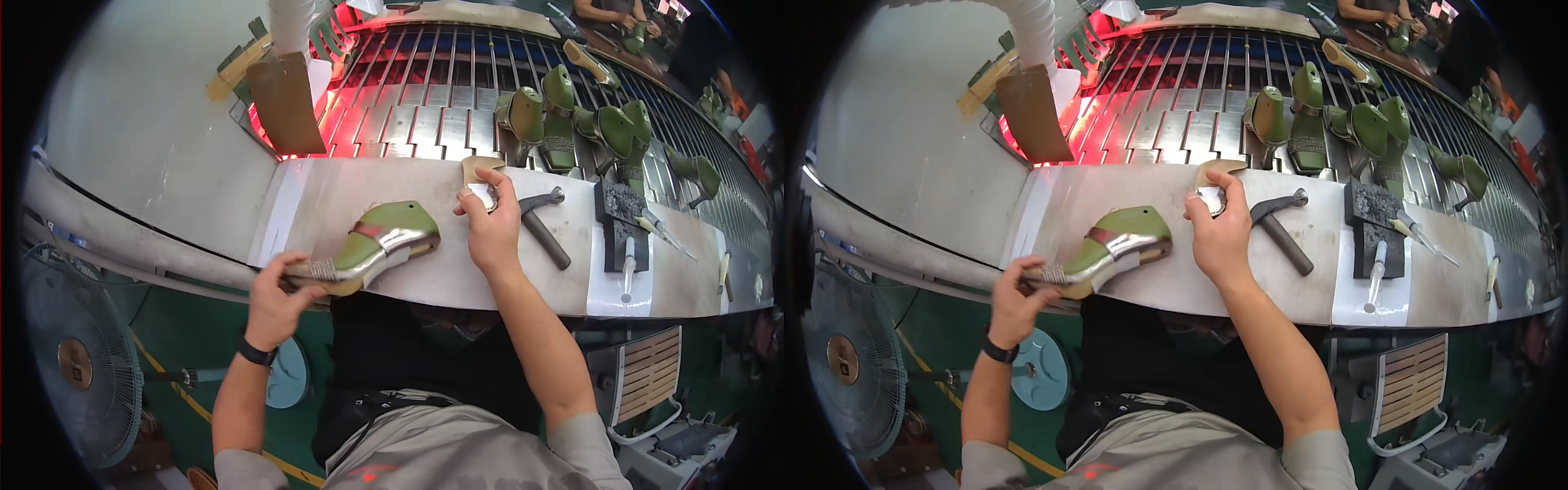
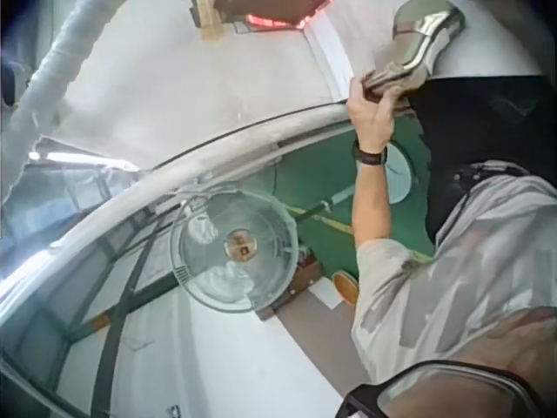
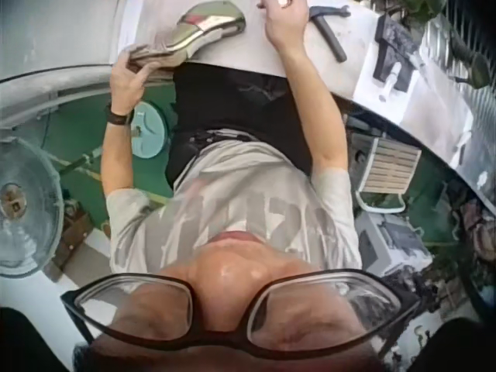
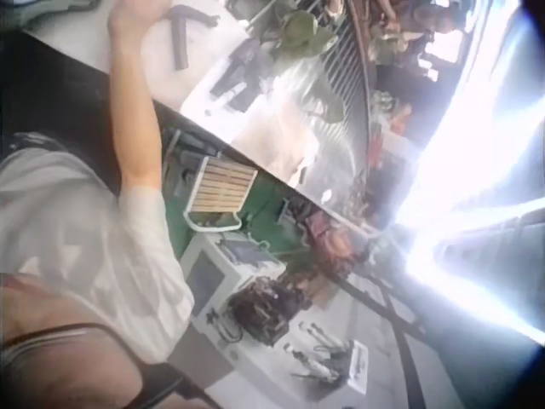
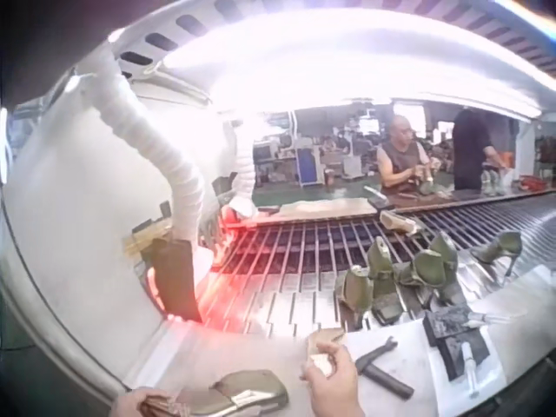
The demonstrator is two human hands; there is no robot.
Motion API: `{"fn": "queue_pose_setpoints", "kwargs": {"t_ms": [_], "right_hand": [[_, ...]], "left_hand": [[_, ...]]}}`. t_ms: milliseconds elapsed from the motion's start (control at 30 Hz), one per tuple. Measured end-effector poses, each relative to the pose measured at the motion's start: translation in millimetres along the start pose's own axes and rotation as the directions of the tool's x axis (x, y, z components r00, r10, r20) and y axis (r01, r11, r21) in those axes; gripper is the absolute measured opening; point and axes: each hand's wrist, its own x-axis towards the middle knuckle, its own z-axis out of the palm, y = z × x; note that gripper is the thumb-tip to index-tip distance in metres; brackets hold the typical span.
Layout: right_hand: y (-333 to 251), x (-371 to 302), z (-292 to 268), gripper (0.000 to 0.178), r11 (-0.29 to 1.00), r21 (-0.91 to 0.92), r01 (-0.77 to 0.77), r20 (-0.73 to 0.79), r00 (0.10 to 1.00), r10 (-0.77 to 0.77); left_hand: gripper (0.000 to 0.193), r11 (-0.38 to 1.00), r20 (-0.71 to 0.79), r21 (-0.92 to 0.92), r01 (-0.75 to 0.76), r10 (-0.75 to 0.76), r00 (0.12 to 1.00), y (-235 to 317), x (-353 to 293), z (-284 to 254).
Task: The person attaches a sole to a shoe. The person brushes adhesive onto the bottom of a shoe, presses the sole onto the shoe by hand, and hammers around the edge of the sole to secure it.
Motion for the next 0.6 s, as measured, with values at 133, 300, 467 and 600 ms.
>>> {"fn": "queue_pose_setpoints", "kwargs": {"t_ms": [133,300,467,600], "right_hand": [[5.5,-0.8,-9.0,0.042,0.985,-0.172,-0.007,-0.024,1.000,0.003],[-5.3,0.5,-37.0,0.041,0.993,-0.063,-0.100,-0.106,0.990,0.093],[-22.3,-8.7,-51.4,0.042,0.733,-0.604,0.314,0.029,0.927,-0.373],[-67.0,1.3,-50.1,0.053,0.157,-0.745,0.648,0.616,0.759,-0.210]], "left_hand": [[0.053,0.986,-0.217,-0.096,-0.140,0.116,0.969,43.9,49.8,-21.4],[0.041,0.505,-0.202,-0.845,-0.173,-0.003,0.979,39.7,146.3,13.1],[0.037,0.586,-0.368,-0.752,-0.300,0.005,0.930,11.5,196.0,82.2],[0.040,0.368,0.083,-0.928,0.060,0.048,0.995,-4.8,207.7,97.3]]}}
